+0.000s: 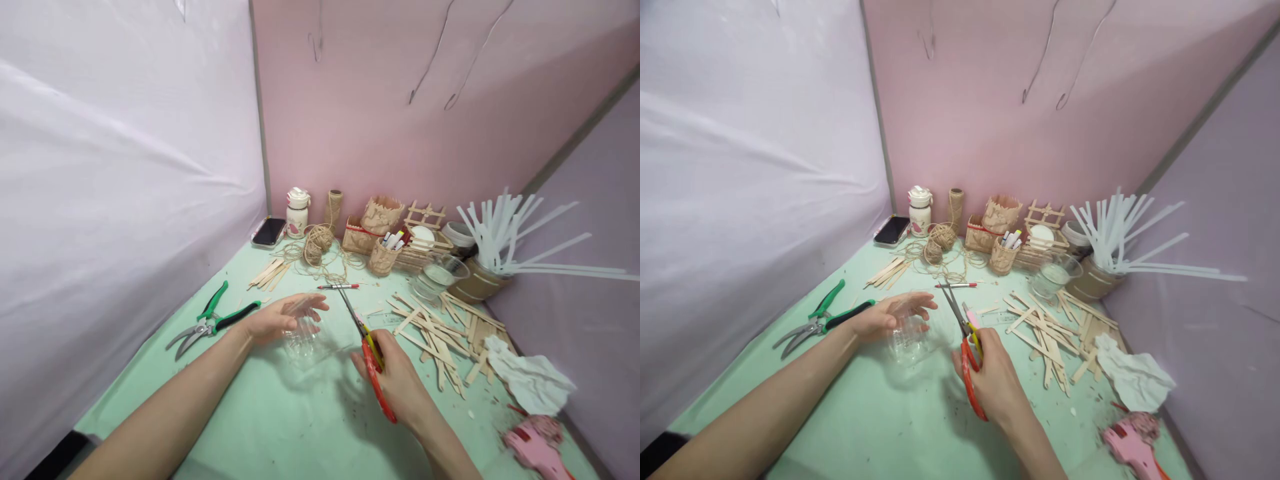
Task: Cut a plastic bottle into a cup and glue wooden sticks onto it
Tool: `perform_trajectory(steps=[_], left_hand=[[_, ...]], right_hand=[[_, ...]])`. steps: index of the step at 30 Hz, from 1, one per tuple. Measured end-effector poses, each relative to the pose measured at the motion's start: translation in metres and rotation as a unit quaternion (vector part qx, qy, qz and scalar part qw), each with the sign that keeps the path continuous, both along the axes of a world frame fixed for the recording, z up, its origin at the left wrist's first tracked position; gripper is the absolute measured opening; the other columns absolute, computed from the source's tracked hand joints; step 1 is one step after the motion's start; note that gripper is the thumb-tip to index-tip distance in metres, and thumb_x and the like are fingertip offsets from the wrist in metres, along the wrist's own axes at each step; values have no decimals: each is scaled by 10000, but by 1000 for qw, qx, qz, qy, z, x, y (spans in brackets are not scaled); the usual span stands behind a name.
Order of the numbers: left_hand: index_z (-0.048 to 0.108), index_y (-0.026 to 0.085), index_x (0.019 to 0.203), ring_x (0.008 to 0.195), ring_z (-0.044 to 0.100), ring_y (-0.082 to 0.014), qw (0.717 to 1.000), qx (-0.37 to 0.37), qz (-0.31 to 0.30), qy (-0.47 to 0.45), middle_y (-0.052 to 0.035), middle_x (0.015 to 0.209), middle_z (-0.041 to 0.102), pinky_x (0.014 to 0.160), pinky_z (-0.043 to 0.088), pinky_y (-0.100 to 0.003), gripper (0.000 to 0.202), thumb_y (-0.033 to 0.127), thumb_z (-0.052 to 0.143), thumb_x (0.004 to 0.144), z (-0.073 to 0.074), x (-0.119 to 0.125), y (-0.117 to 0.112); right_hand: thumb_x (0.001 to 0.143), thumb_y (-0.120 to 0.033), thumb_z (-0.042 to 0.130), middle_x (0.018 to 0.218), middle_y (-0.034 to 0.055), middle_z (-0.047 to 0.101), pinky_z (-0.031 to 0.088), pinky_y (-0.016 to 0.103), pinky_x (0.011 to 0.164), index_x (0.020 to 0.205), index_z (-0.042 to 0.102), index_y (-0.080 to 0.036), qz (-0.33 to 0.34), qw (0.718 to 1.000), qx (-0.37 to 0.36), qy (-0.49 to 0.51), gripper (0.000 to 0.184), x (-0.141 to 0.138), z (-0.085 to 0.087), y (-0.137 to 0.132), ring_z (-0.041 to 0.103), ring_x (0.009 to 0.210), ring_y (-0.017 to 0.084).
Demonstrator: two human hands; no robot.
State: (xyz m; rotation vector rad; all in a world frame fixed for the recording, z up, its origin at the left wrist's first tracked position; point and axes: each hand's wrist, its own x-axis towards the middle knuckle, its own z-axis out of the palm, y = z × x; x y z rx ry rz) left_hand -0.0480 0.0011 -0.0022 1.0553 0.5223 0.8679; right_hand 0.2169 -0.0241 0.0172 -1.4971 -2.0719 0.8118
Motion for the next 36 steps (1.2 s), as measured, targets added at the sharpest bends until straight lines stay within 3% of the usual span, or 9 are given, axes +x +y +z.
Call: perform_trajectory(steps=[12,28,36], left_hand=[[532,245,1306,1143,456,-261,999,-1,-47,-11,-134,1321,476,1029,345,-516,728,321,796,632,-3,0,-2],[498,285,1336,1134,475,-266,995,-28,-78,-54,-118,1329,453,1034,316,-529,814,371,816,592,-6,5,-5],[512,293,1321,1103,499,-263,993,-41,-86,-68,-115,1305,465,1001,349,-521,806,390,817,582,-7,6,-6]], right_hand=[[814,-436,499,674,-40,460,363,233,510,706,349,-239,29,999,-46,-2,270,-2,2,-8,421,573,126],[882,-435,446,724,-11,538,350,233,520,741,424,-233,20,997,18,-68,247,4,2,-13,483,583,137],[886,-475,427,689,-20,503,331,231,501,700,347,-236,21,996,7,-81,313,3,3,-15,455,553,134]])
